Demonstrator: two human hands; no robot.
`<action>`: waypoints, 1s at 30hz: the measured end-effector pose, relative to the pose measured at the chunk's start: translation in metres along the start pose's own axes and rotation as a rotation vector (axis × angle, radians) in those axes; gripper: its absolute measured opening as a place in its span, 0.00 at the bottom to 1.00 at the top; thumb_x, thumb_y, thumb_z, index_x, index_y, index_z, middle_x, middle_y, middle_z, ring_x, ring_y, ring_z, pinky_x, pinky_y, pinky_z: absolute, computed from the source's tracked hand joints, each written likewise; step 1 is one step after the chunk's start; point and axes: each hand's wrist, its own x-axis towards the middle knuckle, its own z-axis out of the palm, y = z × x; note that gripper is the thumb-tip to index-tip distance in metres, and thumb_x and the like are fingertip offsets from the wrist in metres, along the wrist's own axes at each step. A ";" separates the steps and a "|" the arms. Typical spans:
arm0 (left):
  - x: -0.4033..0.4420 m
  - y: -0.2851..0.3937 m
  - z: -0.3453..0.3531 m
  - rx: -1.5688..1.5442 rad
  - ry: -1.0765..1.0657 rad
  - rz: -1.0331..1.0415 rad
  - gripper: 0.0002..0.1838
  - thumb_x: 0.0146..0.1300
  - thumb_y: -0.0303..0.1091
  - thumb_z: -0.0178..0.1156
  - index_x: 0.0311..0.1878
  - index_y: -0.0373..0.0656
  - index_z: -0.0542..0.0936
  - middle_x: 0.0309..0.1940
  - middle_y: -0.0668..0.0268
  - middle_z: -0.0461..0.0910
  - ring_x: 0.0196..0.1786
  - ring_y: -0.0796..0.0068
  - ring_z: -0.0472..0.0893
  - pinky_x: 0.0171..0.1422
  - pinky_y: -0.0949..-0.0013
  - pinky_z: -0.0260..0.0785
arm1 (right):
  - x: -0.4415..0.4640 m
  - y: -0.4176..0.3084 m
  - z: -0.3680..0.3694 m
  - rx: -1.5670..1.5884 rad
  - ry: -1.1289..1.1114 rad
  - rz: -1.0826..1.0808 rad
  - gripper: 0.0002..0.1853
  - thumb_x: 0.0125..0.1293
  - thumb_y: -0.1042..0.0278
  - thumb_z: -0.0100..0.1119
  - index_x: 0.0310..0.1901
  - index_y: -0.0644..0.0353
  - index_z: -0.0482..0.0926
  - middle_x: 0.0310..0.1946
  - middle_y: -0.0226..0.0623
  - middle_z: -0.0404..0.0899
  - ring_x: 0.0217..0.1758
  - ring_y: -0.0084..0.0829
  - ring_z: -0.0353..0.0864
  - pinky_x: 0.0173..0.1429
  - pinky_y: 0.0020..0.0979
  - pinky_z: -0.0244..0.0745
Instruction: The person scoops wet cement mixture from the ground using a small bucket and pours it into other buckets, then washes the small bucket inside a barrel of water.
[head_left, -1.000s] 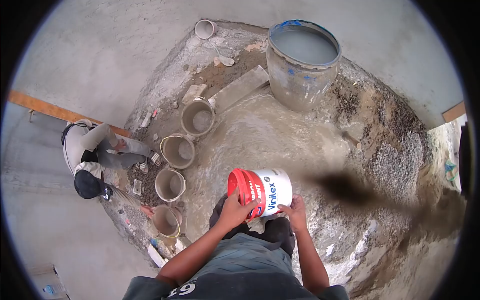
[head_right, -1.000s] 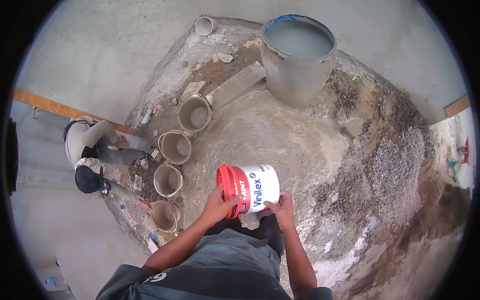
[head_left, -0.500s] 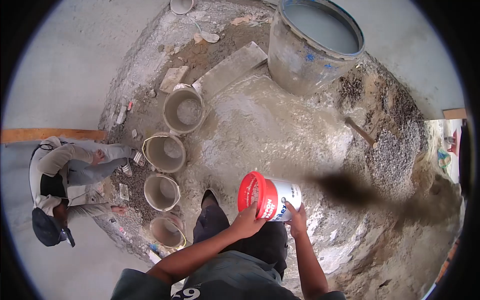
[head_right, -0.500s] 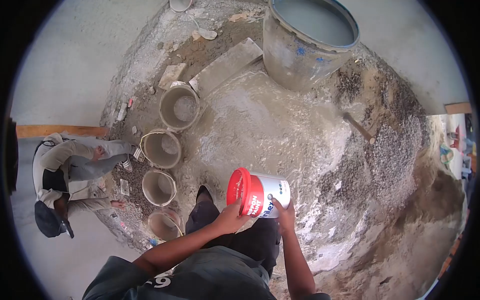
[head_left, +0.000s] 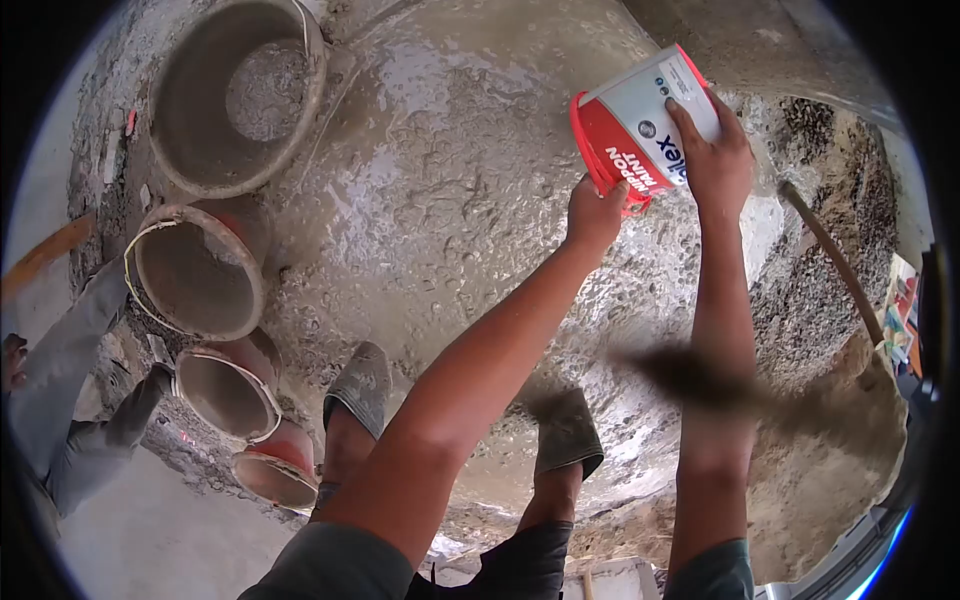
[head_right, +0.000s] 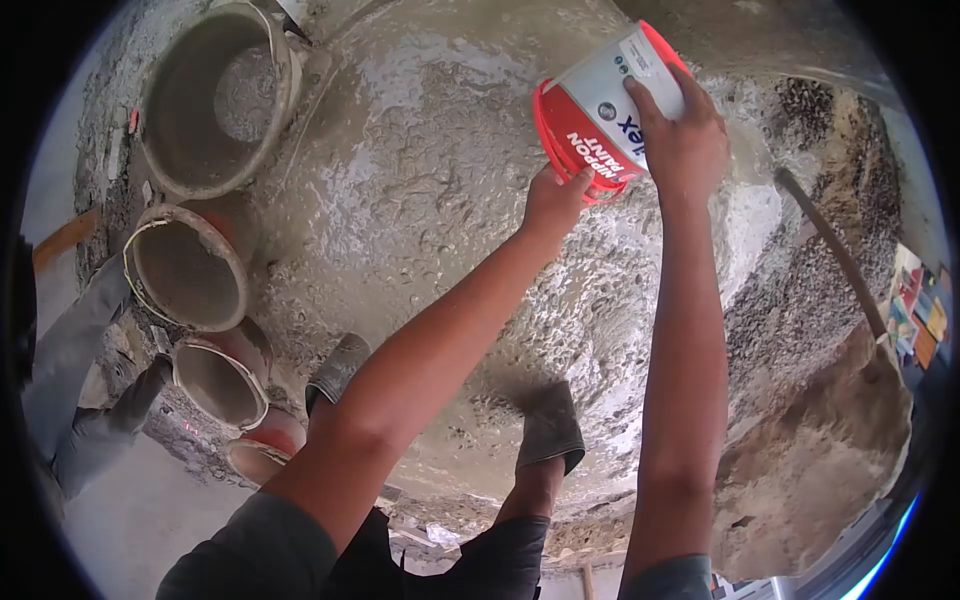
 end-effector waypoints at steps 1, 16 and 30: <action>0.024 -0.006 -0.006 -0.002 0.135 0.001 0.13 0.67 0.29 0.61 0.52 0.35 0.78 0.44 0.59 0.84 0.43 0.71 0.83 0.49 0.66 0.73 | 0.010 -0.001 0.038 -0.076 0.028 -0.083 0.34 0.53 0.35 0.68 0.55 0.51 0.83 0.48 0.42 0.85 0.53 0.44 0.83 0.61 0.43 0.72; -0.078 -0.104 -0.127 -0.301 0.439 -0.474 0.17 0.72 0.41 0.59 0.56 0.42 0.73 0.49 0.63 0.79 0.50 0.71 0.81 0.58 0.65 0.76 | -0.128 -0.025 0.194 -0.406 -0.821 -0.071 0.31 0.57 0.33 0.64 0.57 0.42 0.80 0.54 0.30 0.82 0.64 0.35 0.75 0.69 0.59 0.56; -0.218 -0.073 -0.132 0.023 0.692 -0.424 0.08 0.62 0.34 0.68 0.40 0.40 0.82 0.27 0.71 0.80 0.25 0.81 0.75 0.29 0.71 0.66 | -0.237 0.019 0.165 -0.107 -1.200 0.152 0.30 0.54 0.34 0.65 0.48 0.50 0.86 0.43 0.44 0.86 0.51 0.40 0.85 0.57 0.41 0.76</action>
